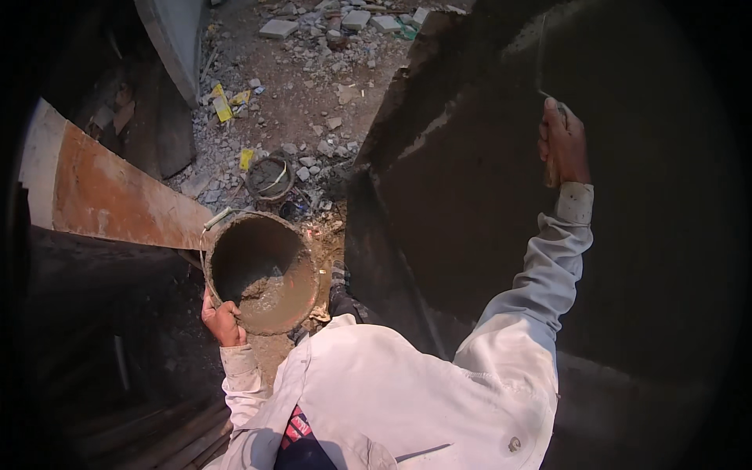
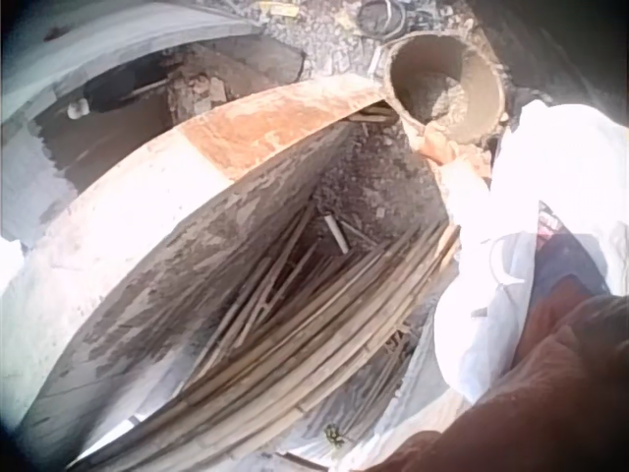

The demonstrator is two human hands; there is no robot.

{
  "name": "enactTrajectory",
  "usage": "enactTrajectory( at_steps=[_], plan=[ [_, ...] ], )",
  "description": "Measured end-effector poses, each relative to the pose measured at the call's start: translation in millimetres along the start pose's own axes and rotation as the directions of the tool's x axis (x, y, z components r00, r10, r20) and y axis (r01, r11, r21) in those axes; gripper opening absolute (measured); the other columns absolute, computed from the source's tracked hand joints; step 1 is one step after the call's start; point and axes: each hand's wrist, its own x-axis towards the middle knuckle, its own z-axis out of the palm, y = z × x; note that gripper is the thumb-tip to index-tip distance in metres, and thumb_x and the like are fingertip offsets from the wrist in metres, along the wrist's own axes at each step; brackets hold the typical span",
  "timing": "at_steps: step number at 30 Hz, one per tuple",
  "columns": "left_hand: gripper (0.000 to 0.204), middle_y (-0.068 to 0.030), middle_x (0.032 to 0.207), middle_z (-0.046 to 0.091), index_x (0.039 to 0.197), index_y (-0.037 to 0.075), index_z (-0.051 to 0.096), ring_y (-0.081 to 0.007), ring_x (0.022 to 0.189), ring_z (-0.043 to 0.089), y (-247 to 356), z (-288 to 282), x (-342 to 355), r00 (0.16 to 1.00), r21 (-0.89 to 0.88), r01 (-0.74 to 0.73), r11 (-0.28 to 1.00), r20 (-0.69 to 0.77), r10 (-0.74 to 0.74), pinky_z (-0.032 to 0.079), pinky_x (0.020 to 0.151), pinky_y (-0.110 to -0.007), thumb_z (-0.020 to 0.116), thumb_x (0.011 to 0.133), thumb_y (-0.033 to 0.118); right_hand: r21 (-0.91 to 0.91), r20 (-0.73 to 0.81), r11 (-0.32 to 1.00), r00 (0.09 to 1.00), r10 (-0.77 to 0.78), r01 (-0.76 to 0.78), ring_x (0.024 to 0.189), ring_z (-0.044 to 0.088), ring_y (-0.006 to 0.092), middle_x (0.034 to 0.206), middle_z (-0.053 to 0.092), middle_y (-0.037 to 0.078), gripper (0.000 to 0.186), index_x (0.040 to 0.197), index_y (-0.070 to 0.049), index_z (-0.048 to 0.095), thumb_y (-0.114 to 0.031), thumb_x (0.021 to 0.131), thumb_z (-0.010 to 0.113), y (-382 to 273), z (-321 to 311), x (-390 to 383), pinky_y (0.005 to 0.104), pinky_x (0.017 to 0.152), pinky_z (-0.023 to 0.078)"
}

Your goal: The person scrapes and levels a plastered wall using a wooden board, then dips a container into a bucket of water. Next, the person scoops mortar from a bucket and applies it onto the wall using a trowel.

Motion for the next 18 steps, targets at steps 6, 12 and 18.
enactTrajectory(
  at_steps=[6,12,18],
  plan=[
    [0.076,-0.0083,0.116,0.064,0.127,-0.007,0.054,-0.0106,0.089,0.061,6.2,8.5,-7.9,0.999,0.019,0.0,1.0,0.034,-0.001,0.044,0.056,-0.017,0.043,0.053,-0.016,-0.33,0.7,0.779,0.692,-0.176,0.533,0.076,0.058,0.0357,0.081,0.058,0.014,0.022,0.092,-0.003,0.055,-0.023,0.086,0.058,10.3,145.1,-116.0,0.0452,0.068,0.046],
    [0.048,-0.0171,0.121,0.063,0.104,-0.012,0.062,-0.0203,0.108,0.059,26.0,33.3,-34.6,0.927,0.315,-0.33,0.89,0.284,0.243,0.043,0.093,-0.028,0.046,0.06,-0.013,-0.569,0.627,0.429,0.707,-0.326,0.702,0.075,0.063,0.0235,0.077,0.06,0.011,0.012,0.077,-0.009,0.063,-0.019,0.08,0.057,131.7,358.4,-244.9,0.0415,0.06,0.05],
    [0.048,-0.0175,0.117,0.063,0.107,-0.012,0.06,-0.0226,0.113,0.057,13.6,24.1,-39.6,0.87,0.395,-0.456,0.797,0.388,0.305,0.042,0.097,-0.029,0.047,0.06,-0.014,-0.075,0.907,0.726,0.349,-0.235,0.683,0.081,0.066,0.0361,0.082,0.066,0.02,0.028,0.095,-0.002,0.063,-0.028,0.083,0.061,110.6,356.9,-295.5,0.0463,0.07,0.052]
  ],
)
